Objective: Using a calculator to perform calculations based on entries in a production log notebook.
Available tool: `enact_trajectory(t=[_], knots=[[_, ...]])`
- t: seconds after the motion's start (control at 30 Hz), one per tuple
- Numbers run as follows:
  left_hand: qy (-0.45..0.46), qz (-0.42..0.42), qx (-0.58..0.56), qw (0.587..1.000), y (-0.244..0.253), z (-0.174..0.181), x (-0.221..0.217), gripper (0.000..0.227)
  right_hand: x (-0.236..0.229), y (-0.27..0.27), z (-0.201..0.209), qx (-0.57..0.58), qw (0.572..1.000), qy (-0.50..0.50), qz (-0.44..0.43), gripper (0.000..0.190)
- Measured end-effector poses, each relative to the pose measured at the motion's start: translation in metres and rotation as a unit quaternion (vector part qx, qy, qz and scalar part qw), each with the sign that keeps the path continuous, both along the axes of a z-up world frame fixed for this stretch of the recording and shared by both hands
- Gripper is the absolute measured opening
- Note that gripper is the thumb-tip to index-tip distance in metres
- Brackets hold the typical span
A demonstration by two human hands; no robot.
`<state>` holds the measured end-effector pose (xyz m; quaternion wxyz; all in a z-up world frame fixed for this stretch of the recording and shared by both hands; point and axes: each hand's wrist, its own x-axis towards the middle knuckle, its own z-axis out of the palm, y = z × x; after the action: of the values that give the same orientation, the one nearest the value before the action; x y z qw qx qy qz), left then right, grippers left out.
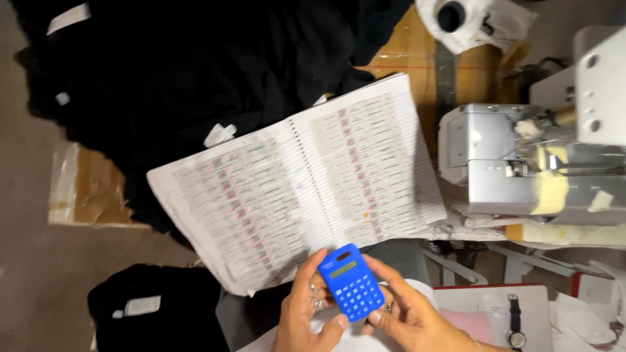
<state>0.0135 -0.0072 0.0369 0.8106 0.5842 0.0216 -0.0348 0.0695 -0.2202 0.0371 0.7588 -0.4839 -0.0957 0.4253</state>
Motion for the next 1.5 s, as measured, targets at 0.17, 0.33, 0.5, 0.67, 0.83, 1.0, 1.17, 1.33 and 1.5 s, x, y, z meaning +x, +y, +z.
enact_trajectory(t=[0.17, 0.33, 0.5, 0.67, 0.83, 1.0, 1.17, 1.33, 1.5], knots=[[0.036, 0.002, 0.078, 0.996, 0.0, 0.034, 0.014, 0.084, 0.002, 0.003, 0.008, -0.025, 0.999, -0.007, -0.021, 0.075], [0.017, -0.008, 0.09, 0.996, -0.001, 0.036, 0.015, 0.083, 0.0, 0.001, 0.003, -0.008, 0.999, -0.006, -0.046, 0.077], [-0.001, 0.013, 0.11, 0.994, -0.006, 0.03, 0.015, 0.083, -0.012, -0.01, -0.034, 0.019, 0.996, 0.026, -0.081, 0.08], [0.004, -0.007, 0.059, 0.998, -0.005, 0.025, 0.016, 0.086, -0.012, -0.02, -0.067, -0.048, 0.989, 0.053, -0.131, 0.089], [0.01, -0.018, 0.056, 0.998, -0.005, 0.02, 0.016, 0.086, -0.007, -0.021, -0.075, 0.044, 0.993, 0.022, -0.111, 0.076], [0.013, -0.02, 0.066, 0.998, -0.004, 0.022, 0.016, 0.087, -0.009, -0.021, -0.077, 0.037, 0.992, 0.024, -0.116, 0.081], [0.008, -0.026, 0.062, 0.998, -0.002, 0.017, 0.017, 0.087, -0.005, -0.02, -0.077, 0.023, 0.992, 0.027, -0.119, 0.08], [0.016, -0.035, 0.046, 0.998, -0.001, 0.016, 0.02, 0.088, 0.0, -0.024, -0.089, 0.039, 0.996, 0.004, -0.084, 0.079], [0.002, -0.034, 0.043, 0.999, -0.002, 0.017, 0.023, 0.089, -0.002, -0.02, -0.08, 0.02, 0.993, 0.016, -0.116, 0.081]])
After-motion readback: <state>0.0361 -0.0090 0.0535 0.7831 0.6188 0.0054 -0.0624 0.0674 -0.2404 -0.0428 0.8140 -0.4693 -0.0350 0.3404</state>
